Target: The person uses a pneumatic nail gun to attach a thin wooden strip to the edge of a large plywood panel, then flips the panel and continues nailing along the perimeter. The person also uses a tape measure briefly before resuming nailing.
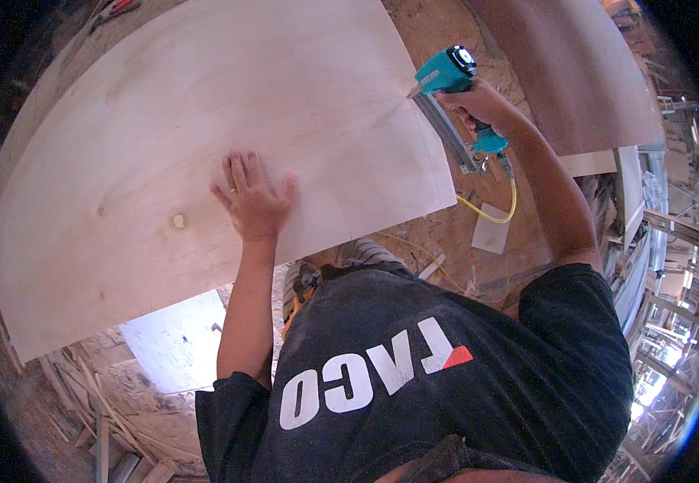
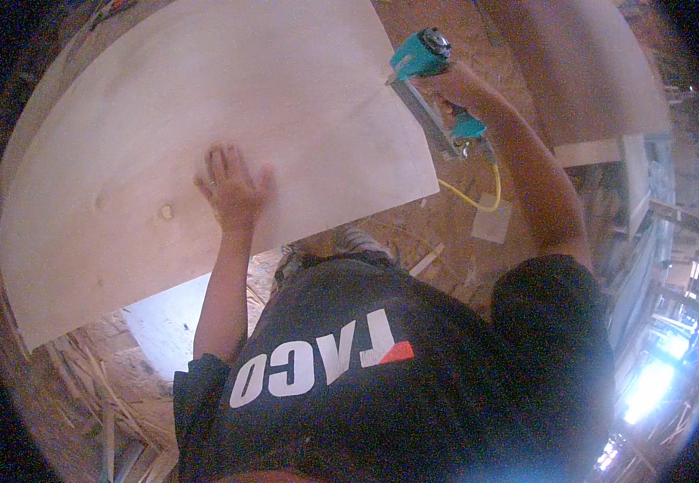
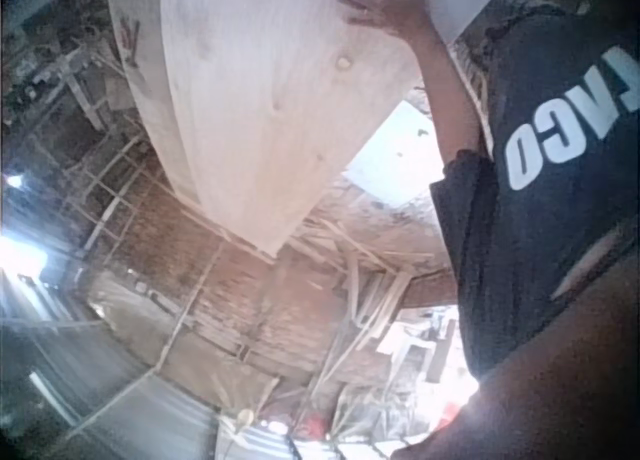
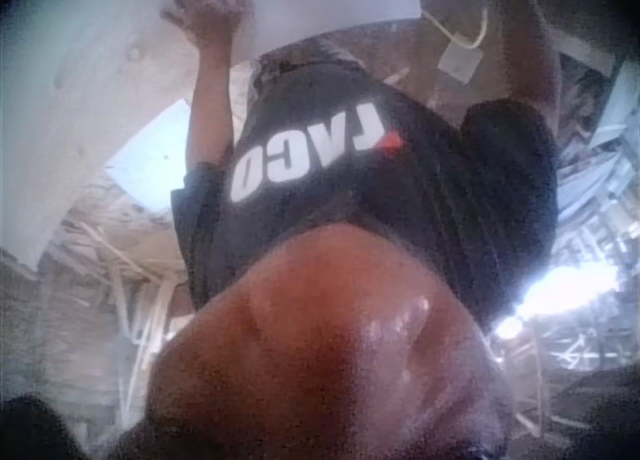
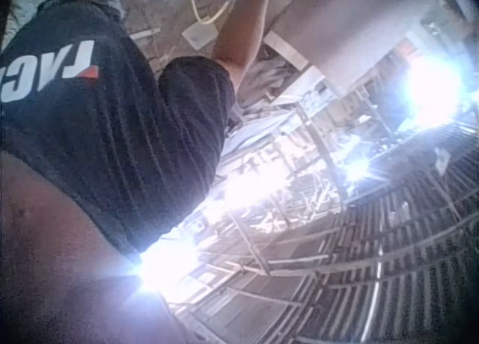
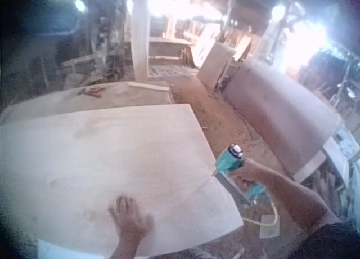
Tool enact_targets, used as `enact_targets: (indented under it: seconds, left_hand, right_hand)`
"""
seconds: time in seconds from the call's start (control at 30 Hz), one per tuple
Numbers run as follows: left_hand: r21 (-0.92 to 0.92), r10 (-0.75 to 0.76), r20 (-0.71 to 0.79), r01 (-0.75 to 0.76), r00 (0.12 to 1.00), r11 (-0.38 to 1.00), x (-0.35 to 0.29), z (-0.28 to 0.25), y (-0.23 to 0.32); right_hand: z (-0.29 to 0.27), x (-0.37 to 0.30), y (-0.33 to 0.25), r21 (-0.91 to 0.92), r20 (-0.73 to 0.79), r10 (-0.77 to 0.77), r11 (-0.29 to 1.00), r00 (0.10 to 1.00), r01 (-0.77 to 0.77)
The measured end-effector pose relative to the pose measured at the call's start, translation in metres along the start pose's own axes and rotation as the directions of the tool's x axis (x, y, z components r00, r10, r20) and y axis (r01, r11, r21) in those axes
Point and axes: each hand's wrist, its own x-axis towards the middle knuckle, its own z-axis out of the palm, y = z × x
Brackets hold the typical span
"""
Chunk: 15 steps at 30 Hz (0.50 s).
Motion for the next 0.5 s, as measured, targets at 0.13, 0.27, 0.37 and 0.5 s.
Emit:
enact_targets:
  seconds: [0.13,0.27,0.37,0.5]
  left_hand:
    - [0.004,0.004,-0.018,-0.004,1.000,1.000,0.002,-0.002,-0.003]
    - [0.026,0.009,-0.022,-0.008,1.000,1.000,0.002,-0.003,-0.004]
    - [0.043,0.001,-0.010,0.000,1.000,0.999,0.000,-0.005,-0.003]
    - [0.039,-0.009,0.017,0.008,1.000,0.999,-0.002,-0.007,-0.003]
  right_hand:
    - [0.013,-0.019,-0.023,0.014,-0.018,-0.086,0.996,0.996,0.086]
    - [0.015,-0.018,-0.026,0.015,-0.004,-0.068,0.998,0.998,0.068]
    - [0.016,-0.022,-0.032,-0.004,-0.001,-0.069,0.998,0.998,0.069]
    - [0.015,-0.017,-0.030,-0.021,-0.013,-0.149,0.989,0.989,0.149]
